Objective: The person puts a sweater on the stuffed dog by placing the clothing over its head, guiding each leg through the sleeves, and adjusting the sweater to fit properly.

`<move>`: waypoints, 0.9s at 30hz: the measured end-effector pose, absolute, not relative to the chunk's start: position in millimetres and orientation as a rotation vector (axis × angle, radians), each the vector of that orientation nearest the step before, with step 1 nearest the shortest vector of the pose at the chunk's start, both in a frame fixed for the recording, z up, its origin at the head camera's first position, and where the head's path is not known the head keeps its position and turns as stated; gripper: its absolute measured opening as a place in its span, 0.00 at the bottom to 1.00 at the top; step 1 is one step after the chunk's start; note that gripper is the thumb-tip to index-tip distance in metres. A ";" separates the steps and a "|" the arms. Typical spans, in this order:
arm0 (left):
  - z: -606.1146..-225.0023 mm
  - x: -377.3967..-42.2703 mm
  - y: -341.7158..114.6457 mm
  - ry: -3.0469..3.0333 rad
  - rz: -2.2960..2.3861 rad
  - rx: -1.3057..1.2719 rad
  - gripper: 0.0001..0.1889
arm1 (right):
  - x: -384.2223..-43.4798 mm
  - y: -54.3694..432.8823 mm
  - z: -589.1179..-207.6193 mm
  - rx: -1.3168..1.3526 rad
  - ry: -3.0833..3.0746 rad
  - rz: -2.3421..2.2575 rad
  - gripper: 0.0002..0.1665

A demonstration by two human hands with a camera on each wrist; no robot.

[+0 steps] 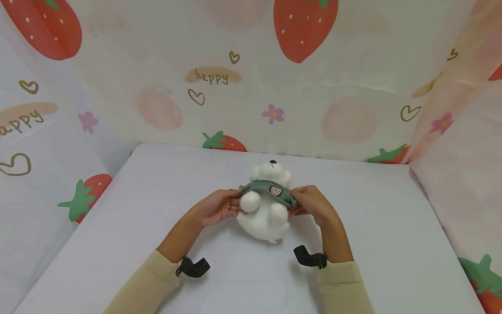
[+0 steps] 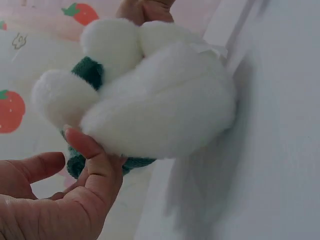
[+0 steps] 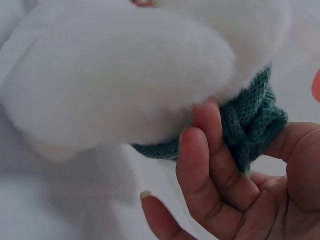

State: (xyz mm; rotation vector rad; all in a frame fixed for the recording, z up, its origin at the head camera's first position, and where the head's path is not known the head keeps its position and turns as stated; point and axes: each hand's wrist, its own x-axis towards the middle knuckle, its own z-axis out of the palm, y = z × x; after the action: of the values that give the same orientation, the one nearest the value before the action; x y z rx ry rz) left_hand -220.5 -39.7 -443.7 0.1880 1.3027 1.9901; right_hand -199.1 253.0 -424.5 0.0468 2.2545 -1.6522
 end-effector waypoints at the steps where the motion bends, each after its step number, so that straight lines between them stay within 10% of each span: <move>1: -444.2 -219.7 -38.4 1.356 1.981 0.184 0.15 | -199.4 253.6 -426.6 0.049 2.256 -1.642 0.22; 27: -452.2 -208.5 -2.4 2.690 1.522 0.476 0.05 | -190.2 243.5 -398.3 -0.160 2.909 -1.261 0.29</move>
State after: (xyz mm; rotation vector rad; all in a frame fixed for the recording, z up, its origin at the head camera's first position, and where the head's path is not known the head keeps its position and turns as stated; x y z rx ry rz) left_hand -208.5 -2.4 -452.2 0.4757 2.6897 1.5219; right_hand -190.2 243.5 -398.3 -0.1599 2.9094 -1.2614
